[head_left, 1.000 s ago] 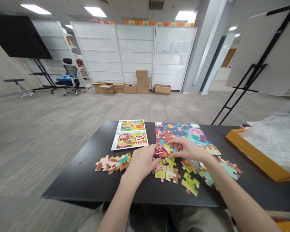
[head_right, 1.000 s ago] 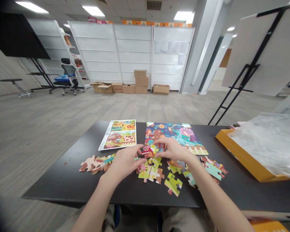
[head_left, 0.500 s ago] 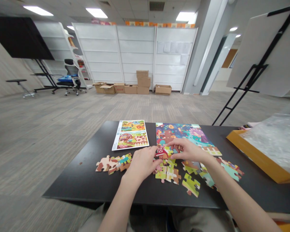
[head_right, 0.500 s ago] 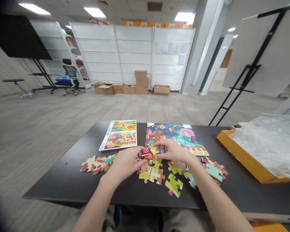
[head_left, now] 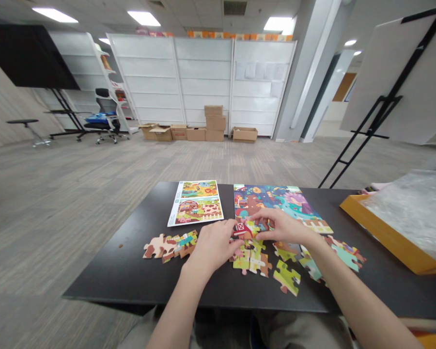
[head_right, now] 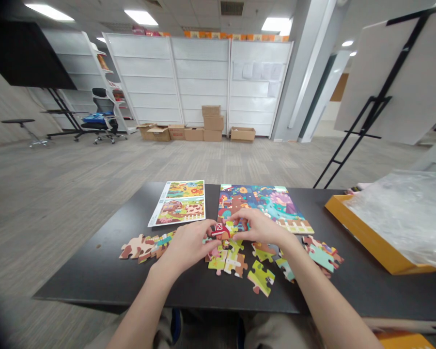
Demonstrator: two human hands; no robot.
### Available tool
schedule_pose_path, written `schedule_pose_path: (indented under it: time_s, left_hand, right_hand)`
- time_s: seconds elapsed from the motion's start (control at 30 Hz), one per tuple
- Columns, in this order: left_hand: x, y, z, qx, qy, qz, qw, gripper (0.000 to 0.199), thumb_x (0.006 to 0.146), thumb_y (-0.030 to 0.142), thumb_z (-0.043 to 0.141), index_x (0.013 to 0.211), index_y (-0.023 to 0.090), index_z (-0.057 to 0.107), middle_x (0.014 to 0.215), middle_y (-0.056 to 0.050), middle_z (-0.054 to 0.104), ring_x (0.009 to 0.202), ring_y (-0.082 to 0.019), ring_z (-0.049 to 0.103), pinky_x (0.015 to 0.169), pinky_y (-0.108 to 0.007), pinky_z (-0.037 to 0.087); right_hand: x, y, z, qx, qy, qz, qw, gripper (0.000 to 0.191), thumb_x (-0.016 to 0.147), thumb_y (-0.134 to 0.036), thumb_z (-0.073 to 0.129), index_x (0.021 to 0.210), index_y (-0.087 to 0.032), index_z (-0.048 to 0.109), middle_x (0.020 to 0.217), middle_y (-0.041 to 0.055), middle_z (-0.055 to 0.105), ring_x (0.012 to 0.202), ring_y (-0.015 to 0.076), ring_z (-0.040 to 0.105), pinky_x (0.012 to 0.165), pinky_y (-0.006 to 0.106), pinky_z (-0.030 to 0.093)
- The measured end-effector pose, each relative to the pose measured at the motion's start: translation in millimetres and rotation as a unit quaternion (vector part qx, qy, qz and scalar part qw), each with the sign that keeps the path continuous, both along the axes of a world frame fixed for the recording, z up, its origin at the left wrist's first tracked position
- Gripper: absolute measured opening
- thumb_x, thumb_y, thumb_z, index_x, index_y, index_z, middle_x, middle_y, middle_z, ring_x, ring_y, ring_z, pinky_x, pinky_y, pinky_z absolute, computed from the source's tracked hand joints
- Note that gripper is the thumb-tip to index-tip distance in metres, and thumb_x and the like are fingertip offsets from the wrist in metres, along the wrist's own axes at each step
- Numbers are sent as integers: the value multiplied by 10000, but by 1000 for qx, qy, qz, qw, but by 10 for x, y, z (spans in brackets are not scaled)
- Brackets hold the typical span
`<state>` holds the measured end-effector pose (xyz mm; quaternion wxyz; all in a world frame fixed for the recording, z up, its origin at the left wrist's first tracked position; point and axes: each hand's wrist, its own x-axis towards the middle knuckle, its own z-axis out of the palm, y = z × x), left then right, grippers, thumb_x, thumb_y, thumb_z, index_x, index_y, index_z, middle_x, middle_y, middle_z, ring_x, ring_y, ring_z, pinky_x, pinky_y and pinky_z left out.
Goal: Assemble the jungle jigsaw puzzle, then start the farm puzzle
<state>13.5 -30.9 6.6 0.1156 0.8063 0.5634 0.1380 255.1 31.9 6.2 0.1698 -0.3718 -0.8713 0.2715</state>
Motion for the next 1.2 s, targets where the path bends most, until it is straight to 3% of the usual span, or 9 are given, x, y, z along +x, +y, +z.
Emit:
schedule_pose_path:
  time_s: [0.5,0.73,1.2]
  left_hand:
    - [-3,0,12,-11,-4,-17,1000,318,897,365,672,1188,241,639,1070,-42,753,970,-233,710,782,-300,495]
    - [-14,13,-4,-3,-23,-3,1000,390,879,348,693,1245,242,613,1131,-44,753,1004,-231,708,811,-300,491]
    - [0,1,20,-5,-7,3,1000,378,893,360,674,1247,243,611,1128,-44,750,1024,-239,708,832,-313,501]
  right_hand:
    - [-22,-25,27,-30,-1,-5,1000,503,770,-475,807,1210,-256,705,1200,67,727,1096,268,662,969,375,493]
    - [-65,-51,44,-38,7,-24,999,497,780,-498,785,1166,-199,693,924,41,719,813,202,646,765,315,503]
    - [-66,-57,23,-33,8,-18,999,484,786,-496,771,1174,-224,671,918,31,701,792,193,628,724,302,491]
